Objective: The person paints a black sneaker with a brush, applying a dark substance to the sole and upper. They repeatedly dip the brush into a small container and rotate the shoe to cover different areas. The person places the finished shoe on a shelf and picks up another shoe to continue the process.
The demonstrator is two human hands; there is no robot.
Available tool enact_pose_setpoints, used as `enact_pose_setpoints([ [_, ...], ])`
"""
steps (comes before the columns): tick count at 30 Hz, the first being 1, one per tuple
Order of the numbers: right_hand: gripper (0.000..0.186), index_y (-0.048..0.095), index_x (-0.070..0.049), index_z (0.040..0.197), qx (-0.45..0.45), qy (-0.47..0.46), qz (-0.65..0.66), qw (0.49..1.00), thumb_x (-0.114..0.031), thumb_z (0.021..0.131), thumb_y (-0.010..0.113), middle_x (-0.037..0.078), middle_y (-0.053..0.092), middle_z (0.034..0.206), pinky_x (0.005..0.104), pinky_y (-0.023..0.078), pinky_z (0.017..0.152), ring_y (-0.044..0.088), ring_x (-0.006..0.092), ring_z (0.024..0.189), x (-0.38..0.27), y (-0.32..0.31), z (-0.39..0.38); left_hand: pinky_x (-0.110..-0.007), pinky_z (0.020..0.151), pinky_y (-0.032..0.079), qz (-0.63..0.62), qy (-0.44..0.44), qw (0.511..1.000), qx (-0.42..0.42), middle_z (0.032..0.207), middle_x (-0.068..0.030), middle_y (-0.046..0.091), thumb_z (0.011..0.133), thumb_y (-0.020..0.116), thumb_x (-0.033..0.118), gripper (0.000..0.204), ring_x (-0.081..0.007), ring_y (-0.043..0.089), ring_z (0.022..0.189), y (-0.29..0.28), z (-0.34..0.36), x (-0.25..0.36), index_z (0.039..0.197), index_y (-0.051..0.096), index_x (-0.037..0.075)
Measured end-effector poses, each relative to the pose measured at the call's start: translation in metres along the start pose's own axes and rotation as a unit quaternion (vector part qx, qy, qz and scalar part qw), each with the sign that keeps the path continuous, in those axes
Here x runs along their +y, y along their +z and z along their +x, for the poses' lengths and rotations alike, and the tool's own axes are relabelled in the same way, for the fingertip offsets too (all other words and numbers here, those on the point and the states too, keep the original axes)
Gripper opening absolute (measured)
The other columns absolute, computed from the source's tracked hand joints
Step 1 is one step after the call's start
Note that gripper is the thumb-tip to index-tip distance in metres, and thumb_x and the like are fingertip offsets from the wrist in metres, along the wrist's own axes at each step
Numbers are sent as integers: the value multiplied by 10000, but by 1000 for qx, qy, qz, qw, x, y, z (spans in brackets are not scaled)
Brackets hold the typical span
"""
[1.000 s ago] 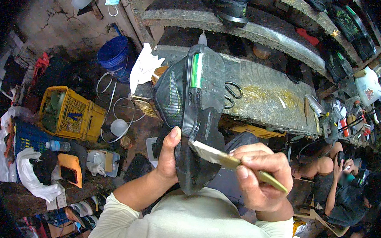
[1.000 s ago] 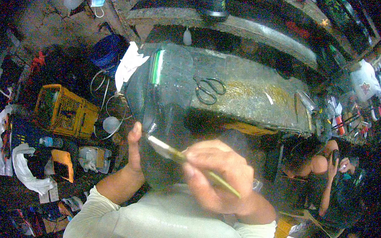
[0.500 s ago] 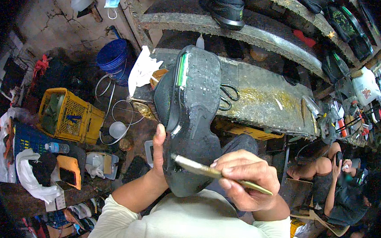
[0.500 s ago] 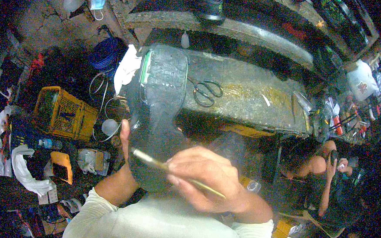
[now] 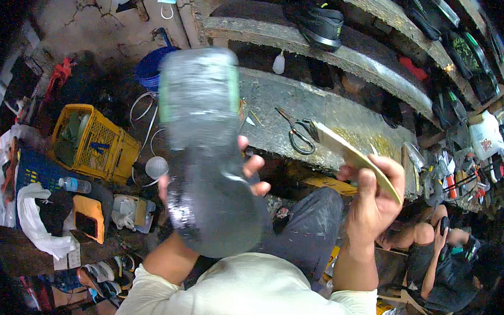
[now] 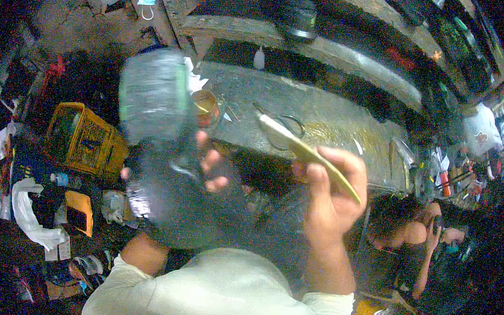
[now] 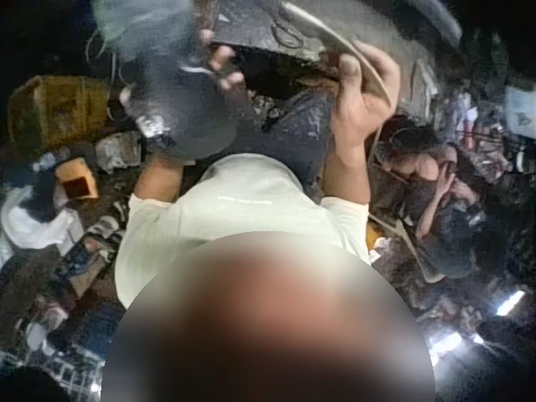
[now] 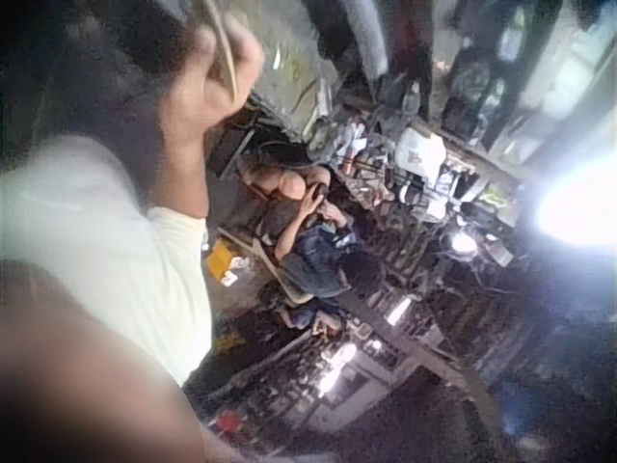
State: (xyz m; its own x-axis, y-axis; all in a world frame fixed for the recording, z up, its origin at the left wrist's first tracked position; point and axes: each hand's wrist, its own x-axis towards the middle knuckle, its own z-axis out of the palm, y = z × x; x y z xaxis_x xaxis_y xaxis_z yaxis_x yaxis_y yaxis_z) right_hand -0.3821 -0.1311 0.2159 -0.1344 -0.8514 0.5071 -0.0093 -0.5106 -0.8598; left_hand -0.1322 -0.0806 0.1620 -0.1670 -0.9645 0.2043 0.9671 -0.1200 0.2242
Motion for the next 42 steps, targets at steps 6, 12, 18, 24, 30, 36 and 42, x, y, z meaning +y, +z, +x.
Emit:
enact_pose_setpoints([
  [6, 173, 745, -8, 1100, -159, -26, -138, 977, -36, 929, 760, 47, 740, 986, 257, 529, 768, 668, 101, 874, 60, 57, 41, -734, 1043, 441, 31, 118, 992, -7, 1598, -279, 328, 831, 693, 731, 1172, -481, 456, 1388, -7, -29, 75, 1625, 173, 43],
  [12, 177, 766, -61, 1062, -250, -104, -266, 925, -154, 911, 770, 143, 760, 996, 348, 562, 772, 733, 264, 872, 133, 149, 62, -744, 1026, 438, 37, 166, 984, 51, 1640, -294, 251, 875, 628, 738, 1110, -496, 455, 1385, -21, -60, 82, 1645, 157, 92],
  [18, 198, 782, -114, 1068, -312, -62, -340, 885, -225, 906, 758, 144, 764, 992, 421, 571, 798, 734, 345, 920, 168, 180, 73, -747, 1043, 412, 7, 163, 985, 56, 1657, -278, 233, 901, 547, 765, 1067, -490, 449, 1402, -33, -68, 103, 1648, 163, 107],
  [24, 186, 775, -91, 1065, -261, -94, -299, 913, -200, 914, 767, 129, 770, 976, 367, 561, 690, 719, 270, 762, 158, 167, 65, -742, 1093, 378, 16, 175, 975, 135, 1636, -248, 304, 959, 491, 680, 913, -471, 443, 1416, -45, -69, 100, 1626, 252, 106],
  [30, 190, 773, -83, 1061, -245, -75, -289, 922, -205, 915, 776, 132, 770, 990, 357, 561, 690, 721, 268, 757, 153, 169, 56, -727, 1078, 405, 45, 175, 981, 72, 1602, -232, 373, 978, 432, 691, 881, -441, 479, 1392, -39, -58, 90, 1608, 291, 92],
  [36, 185, 736, -64, 1096, -258, -57, -307, 914, -185, 956, 746, 127, 779, 925, 328, 559, 686, 729, 198, 741, 162, 167, 58, -668, 1011, 494, 110, 167, 961, 189, 1425, -204, 551, 948, 389, 757, 910, -404, 590, 1260, -26, -46, 84, 1540, 387, 65],
  [42, 225, 714, 3, 1108, -222, 23, -186, 957, -187, 986, 720, 100, 771, 904, 269, 542, 639, 696, 113, 724, 167, 163, 68, -588, 982, 536, 113, 153, 951, 244, 1347, -181, 586, 949, 401, 756, 877, -366, 619, 1200, -13, -33, 62, 1474, 455, 56],
])
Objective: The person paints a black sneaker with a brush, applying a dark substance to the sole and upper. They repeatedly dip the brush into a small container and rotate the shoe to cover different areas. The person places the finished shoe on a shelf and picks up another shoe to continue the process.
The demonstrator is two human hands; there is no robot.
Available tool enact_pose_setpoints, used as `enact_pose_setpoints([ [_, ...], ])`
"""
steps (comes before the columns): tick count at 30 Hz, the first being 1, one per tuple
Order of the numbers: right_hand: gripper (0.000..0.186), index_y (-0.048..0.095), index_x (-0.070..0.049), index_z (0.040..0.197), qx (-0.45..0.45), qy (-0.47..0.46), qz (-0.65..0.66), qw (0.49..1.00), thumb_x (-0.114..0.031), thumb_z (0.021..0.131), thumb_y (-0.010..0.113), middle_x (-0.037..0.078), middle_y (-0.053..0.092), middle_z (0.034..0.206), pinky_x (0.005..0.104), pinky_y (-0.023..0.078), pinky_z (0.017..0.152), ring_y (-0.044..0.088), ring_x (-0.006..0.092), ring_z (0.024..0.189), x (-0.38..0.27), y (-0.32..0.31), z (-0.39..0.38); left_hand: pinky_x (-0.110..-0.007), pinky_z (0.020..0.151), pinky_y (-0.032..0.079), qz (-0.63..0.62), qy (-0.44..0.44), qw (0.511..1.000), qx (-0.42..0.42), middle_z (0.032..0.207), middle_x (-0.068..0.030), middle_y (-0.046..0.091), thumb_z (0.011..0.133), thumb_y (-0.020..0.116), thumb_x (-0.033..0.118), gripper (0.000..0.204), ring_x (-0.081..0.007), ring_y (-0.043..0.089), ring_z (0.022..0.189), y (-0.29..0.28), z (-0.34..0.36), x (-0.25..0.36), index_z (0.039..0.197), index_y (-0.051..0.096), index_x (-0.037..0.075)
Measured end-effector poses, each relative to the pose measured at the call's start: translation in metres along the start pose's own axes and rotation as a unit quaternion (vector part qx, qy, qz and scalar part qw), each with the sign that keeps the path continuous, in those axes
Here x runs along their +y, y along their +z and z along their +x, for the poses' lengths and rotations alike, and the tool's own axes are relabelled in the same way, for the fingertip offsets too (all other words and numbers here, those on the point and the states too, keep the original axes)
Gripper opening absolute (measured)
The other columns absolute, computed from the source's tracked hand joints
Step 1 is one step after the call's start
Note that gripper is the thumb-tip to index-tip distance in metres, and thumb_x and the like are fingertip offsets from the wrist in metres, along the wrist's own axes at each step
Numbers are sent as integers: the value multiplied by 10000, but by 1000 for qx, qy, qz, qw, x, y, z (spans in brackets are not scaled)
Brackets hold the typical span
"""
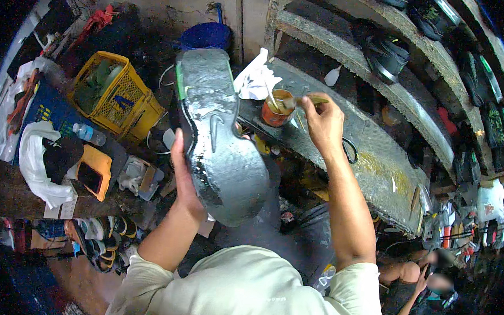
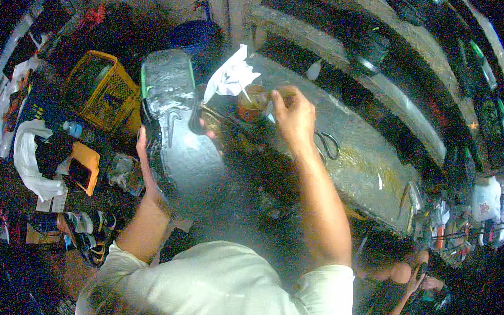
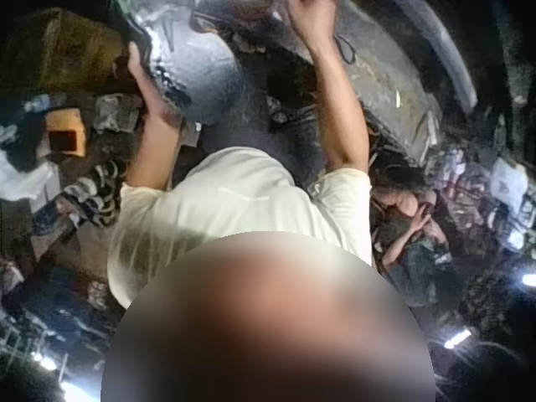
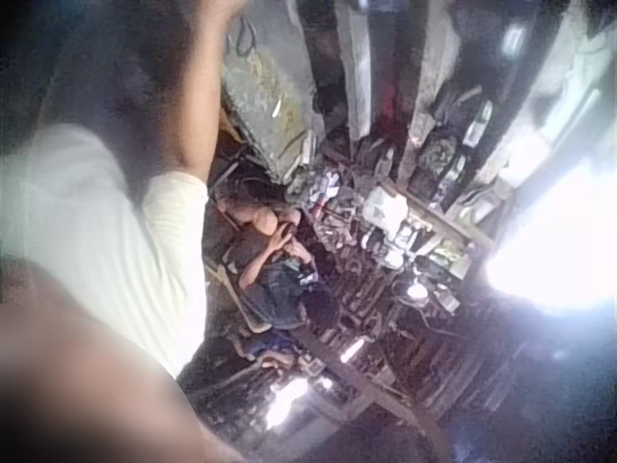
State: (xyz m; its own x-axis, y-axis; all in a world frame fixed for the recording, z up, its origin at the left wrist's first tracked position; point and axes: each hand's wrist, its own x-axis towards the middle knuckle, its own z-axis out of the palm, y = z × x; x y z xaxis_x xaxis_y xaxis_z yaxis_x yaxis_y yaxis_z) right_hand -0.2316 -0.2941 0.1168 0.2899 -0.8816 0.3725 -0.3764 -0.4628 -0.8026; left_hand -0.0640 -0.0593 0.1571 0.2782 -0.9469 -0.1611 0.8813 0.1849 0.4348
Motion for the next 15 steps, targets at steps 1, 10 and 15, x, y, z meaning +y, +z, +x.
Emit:
enact_pose_setpoints([
  [1, 236, 708, 5, 1118, -40, 44, -23, 998, -192, 987, 721, 102, 769, 907, 265, 538, 623, 691, 113, 712, -2, -7, 2, -570, 967, 552, 0, -11, 1000, -16, 1340, -188, 589, 952, 383, 759, 880, -369, 628, 1187, 4, 1, -2, 1469, 459, 52],
  [10, 343, 619, 49, 1230, 94, 76, 352, 928, -155, 968, 706, 140, 697, 950, 331, 586, 650, 694, 208, 751, -76, -152, -80, -538, 1028, 522, 4, -41, 997, -67, 1359, -217, 600, 987, 298, 746, 869, -366, 627, 1214, 43, 14, -44, 1493, 445, 55],
  [15, 208, 748, 5, 1071, 136, -40, 158, 977, -70, 881, 792, 145, 756, 1035, 302, 568, 784, 716, 183, 868, -119, -175, -142, -510, 1083, 484, -23, -140, 981, -128, 1378, -228, 599, 991, 255, 752, 891, -357, 623, 1229, 64, 18, -80, 1518, 422, 53],
])
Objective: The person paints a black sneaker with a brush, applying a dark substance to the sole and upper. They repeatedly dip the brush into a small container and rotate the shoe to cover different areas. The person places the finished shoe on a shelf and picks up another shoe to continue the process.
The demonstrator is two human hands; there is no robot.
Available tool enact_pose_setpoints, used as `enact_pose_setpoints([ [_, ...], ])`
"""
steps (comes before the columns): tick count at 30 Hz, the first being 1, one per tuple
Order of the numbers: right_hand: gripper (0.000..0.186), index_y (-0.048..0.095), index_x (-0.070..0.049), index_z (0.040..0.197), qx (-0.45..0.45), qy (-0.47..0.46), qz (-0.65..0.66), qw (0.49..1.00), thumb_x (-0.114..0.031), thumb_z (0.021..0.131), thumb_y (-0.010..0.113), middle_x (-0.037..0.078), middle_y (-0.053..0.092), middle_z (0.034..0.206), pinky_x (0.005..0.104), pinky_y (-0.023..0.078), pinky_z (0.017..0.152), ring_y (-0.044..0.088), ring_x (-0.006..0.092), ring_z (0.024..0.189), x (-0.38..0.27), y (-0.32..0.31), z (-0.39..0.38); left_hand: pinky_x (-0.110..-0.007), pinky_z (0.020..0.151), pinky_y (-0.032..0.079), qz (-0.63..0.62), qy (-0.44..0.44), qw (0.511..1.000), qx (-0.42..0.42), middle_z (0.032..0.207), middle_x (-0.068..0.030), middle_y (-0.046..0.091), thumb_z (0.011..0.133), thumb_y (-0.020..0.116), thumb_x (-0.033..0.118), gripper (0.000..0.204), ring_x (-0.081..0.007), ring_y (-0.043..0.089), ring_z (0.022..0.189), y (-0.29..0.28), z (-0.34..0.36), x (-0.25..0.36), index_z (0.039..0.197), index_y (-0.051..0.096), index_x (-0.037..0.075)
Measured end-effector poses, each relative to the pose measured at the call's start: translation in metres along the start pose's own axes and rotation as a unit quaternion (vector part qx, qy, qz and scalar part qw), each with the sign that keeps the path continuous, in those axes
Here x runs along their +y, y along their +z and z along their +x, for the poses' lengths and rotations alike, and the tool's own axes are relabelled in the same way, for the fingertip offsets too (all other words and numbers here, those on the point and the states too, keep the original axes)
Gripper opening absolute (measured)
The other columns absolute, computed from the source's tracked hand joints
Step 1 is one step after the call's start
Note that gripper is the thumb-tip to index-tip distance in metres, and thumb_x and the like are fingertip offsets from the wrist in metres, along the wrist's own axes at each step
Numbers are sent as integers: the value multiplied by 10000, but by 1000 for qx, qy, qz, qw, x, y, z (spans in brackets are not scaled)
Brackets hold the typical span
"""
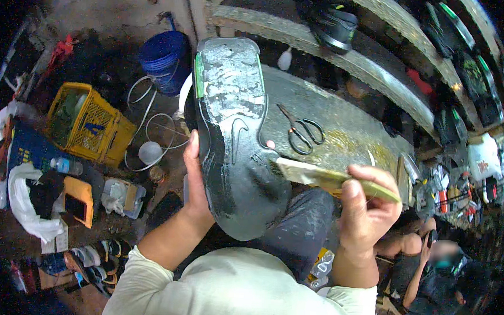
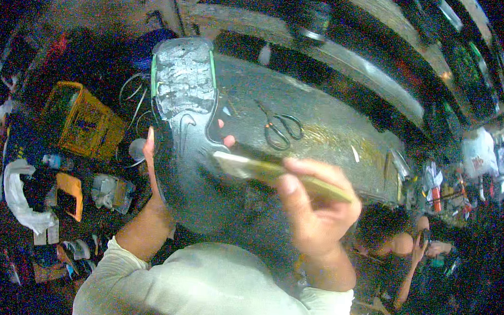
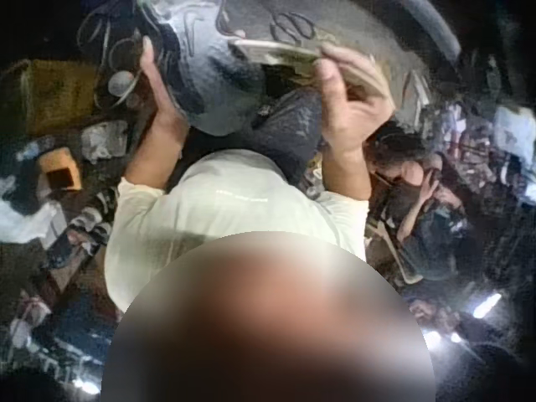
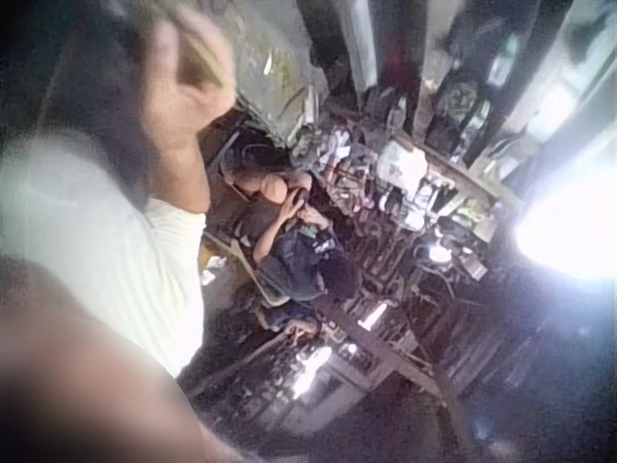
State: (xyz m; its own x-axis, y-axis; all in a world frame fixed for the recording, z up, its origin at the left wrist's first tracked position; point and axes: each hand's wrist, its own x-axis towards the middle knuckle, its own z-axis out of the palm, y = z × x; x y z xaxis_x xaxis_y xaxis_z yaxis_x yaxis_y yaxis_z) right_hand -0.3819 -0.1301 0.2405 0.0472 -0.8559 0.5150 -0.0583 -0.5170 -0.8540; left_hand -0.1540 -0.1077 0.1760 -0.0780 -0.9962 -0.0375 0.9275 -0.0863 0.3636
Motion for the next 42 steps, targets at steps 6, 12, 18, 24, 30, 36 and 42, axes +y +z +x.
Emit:
enact_pose_setpoints([
  [6, 298, 724, 35, 1070, -92, -180, -74, 977, 75, 785, 801, 179, 761, 930, 346, 578, 669, 729, 263, 748, -9, -12, 1, -473, 1075, 487, 48, -29, 998, 4, 1341, -212, 625, 980, 210, 769, 955, -336, 631, 1210, 19, 8, -25, 1457, 476, -15],
  [12, 384, 688, 2, 1110, -132, -266, -126, 946, 92, 754, 801, 126, 761, 882, 326, 533, 610, 722, 235, 698, -17, -16, -2, -586, 1062, 480, 108, -6, 994, -20, 1460, -218, 524, 951, 310, 785, 962, -419, 576, 1272, 19, 6, -29, 1522, 389, 15],
  [18, 424, 682, -6, 1140, -134, -290, -135, 938, 91, 748, 810, 118, 761, 913, 319, 533, 613, 714, 223, 694, -17, -16, -2, -515, 1039, 503, 126, -12, 992, 0, 1373, -236, 586, 955, 271, 784, 962, -379, 618, 1213, 20, 1, -33, 1476, 441, -7],
  [24, 435, 688, -11, 1143, -121, -276, -143, 943, 105, 739, 801, 100, 754, 882, 313, 525, 605, 711, 217, 688, -17, -16, 0, -445, 1023, 512, 108, -8, 994, 25, 1303, -213, 638, 971, 246, 764, 957, -314, 650, 1167, 26, -3, -36, 1423, 492, -42],
  [30, 426, 702, -9, 1122, -113, -271, -132, 947, 123, 727, 787, 93, 751, 850, 311, 506, 585, 703, 208, 666, -16, -17, 2, -448, 1036, 510, 110, -5, 994, 19, 1301, -220, 639, 971, 245, 767, 962, -317, 652, 1169, 27, -3, -38, 1426, 488, -45],
  [36, 415, 703, -2, 1111, -104, -269, -118, 950, 122, 722, 780, 102, 751, 848, 310, 502, 581, 697, 207, 655, -12, -16, 2, -449, 1039, 509, 111, -16, 993, 23, 1315, -219, 634, 974, 230, 769, 968, -320, 650, 1173, 28, -4, -38, 1426, 491, -46],
  [42, 400, 701, 6, 1105, -118, -255, -116, 953, 105, 728, 792, 111, 752, 852, 312, 502, 580, 698, 209, 658, -12, -20, -2, -445, 1050, 501, 117, -26, 993, 10, 1317, -215, 636, 987, 203, 756, 957, -321, 648, 1175, 29, -1, -37, 1427, 494, -43],
])
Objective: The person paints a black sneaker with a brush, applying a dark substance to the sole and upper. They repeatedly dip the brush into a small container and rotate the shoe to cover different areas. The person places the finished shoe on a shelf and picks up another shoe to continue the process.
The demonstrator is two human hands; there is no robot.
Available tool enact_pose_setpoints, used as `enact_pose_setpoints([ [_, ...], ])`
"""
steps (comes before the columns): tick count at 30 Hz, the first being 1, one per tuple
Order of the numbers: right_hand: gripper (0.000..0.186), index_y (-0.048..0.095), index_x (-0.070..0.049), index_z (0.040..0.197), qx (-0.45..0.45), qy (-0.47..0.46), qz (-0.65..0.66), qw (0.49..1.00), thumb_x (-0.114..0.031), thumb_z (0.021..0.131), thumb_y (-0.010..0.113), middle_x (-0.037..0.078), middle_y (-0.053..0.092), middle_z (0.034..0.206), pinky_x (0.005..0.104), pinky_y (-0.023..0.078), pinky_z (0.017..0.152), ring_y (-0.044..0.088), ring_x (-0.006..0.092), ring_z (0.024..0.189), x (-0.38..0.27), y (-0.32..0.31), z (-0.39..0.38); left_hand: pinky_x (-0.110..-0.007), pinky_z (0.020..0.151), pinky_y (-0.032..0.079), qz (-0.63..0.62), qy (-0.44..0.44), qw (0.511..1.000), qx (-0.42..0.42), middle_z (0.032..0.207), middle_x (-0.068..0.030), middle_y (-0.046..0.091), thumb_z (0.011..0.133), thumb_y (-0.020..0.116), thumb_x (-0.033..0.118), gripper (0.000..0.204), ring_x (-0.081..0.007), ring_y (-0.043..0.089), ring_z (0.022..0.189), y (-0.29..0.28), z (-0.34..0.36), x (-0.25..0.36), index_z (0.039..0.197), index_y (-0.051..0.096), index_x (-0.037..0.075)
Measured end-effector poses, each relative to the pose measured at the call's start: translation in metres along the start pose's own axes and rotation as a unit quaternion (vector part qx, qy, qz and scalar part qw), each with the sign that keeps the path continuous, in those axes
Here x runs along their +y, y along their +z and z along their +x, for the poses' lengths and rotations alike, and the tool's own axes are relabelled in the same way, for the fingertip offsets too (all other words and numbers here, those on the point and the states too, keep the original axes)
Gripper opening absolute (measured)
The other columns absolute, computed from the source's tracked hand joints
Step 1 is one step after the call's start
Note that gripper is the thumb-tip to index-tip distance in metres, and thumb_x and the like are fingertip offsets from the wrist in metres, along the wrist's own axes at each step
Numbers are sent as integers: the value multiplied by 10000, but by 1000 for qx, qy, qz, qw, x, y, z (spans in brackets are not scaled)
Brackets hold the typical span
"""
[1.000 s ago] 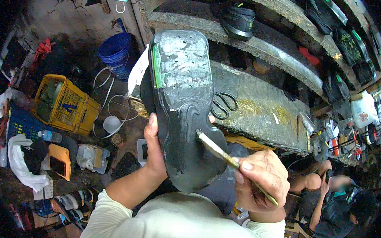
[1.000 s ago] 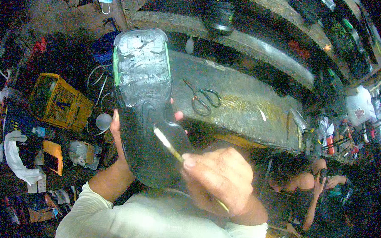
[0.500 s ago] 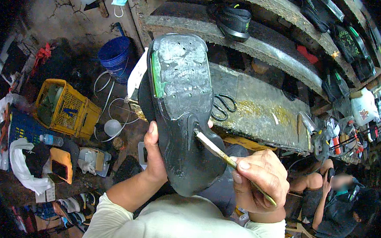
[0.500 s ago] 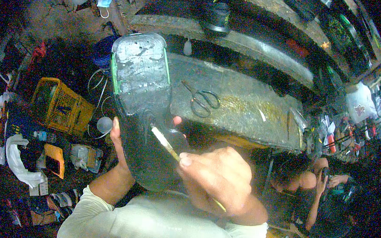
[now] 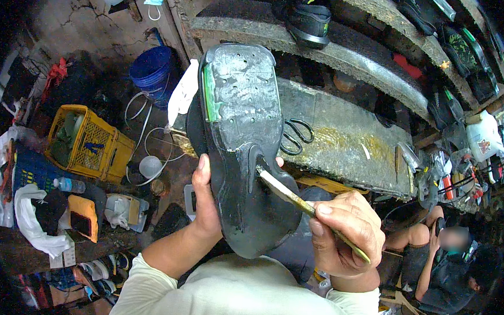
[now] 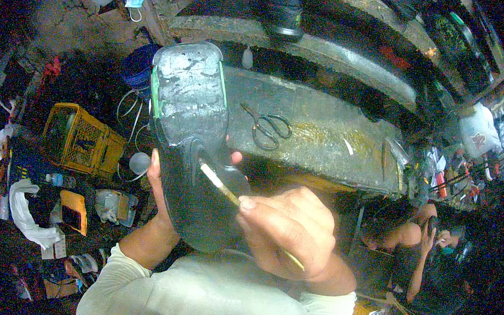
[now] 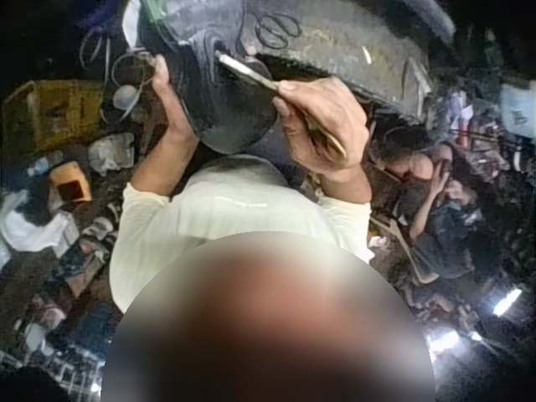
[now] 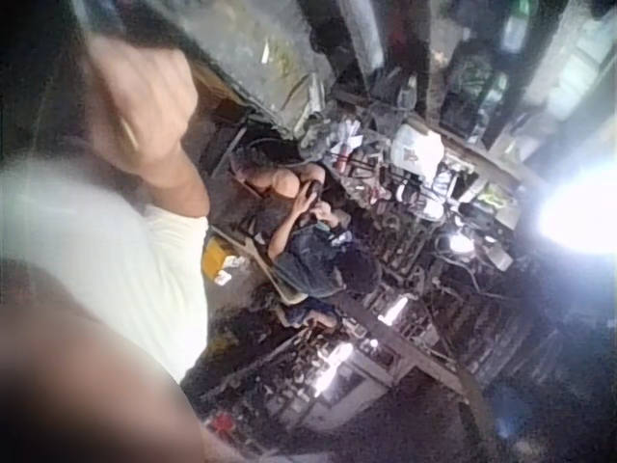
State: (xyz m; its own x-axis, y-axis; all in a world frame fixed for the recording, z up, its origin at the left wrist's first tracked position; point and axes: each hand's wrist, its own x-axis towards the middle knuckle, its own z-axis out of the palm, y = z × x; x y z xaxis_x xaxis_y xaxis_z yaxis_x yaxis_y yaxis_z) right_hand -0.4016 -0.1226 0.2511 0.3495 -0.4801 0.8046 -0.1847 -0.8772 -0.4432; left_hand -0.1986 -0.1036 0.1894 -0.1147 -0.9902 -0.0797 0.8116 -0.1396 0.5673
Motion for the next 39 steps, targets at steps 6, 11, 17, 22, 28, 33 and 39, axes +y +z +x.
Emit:
enact_pose_setpoints([
  [6, 388, 705, -4, 1094, -15, 17, 21, 1000, 81, 731, 811, 111, 758, 864, 316, 495, 576, 701, 212, 658, -1, -2, -5, -454, 1054, 502, 26, -3, 1000, -4, 1311, -216, 639, 1004, 178, 736, 935, -325, 648, 1175, -2, 5, 4, 1416, 507, -36],
  [11, 366, 717, -23, 1081, -49, 43, 63, 996, 56, 739, 821, 109, 767, 880, 327, 489, 577, 705, 219, 663, -5, -9, -6, -465, 1056, 503, -29, -13, 999, 25, 1298, -220, 646, 998, 172, 754, 947, -332, 650, 1176, -1, 6, 5, 1414, 514, -24],
  [17, 335, 717, -22, 1056, 14, 52, 37, 998, 76, 750, 813, 118, 765, 875, 334, 503, 588, 714, 231, 684, 3, -4, -2, -475, 1063, 500, -56, -12, 998, -10, 1282, -219, 653, 995, 170, 760, 951, -334, 653, 1174, 1, 4, 0, 1410, 520, -20],
  [22, 332, 718, -27, 1050, -21, 49, 72, 996, 58, 746, 819, 120, 769, 882, 327, 507, 583, 711, 225, 670, -2, -4, -4, -480, 1072, 493, -43, -14, 999, 19, 1281, -215, 655, 992, 167, 768, 961, -335, 651, 1178, -1, 4, 2, 1410, 520, -23],
  [28, 325, 728, -35, 1039, 9, 52, 24, 998, 65, 743, 818, 99, 764, 859, 328, 503, 585, 709, 219, 665, -1, -2, -4, -562, 979, 556, -69, -15, 997, -3, 1367, -198, 588, 991, 299, 725, 868, -416, 598, 1237, -3, 3, -2, 1480, 452, 23],
  [33, 303, 721, -11, 1046, -30, 40, 84, 995, 62, 759, 788, 118, 760, 856, 334, 513, 596, 705, 227, 677, -10, -10, -6, -545, 1047, 508, 11, 26, 1000, 8, 1346, -235, 593, 990, 280, 731, 877, -415, 583, 1262, -10, 8, -5, 1482, 443, 24],
  [39, 454, 642, 35, 1197, 24, 15, 72, 997, 87, 773, 793, 197, 759, 931, 394, 596, 665, 731, 297, 748, -18, -10, -8, -508, 1161, 392, -44, 78, 996, 11, 1557, -237, 420, 939, 323, 826, 1009, -364, 487, 1378, -26, 0, -35, 1548, 359, 21],
])
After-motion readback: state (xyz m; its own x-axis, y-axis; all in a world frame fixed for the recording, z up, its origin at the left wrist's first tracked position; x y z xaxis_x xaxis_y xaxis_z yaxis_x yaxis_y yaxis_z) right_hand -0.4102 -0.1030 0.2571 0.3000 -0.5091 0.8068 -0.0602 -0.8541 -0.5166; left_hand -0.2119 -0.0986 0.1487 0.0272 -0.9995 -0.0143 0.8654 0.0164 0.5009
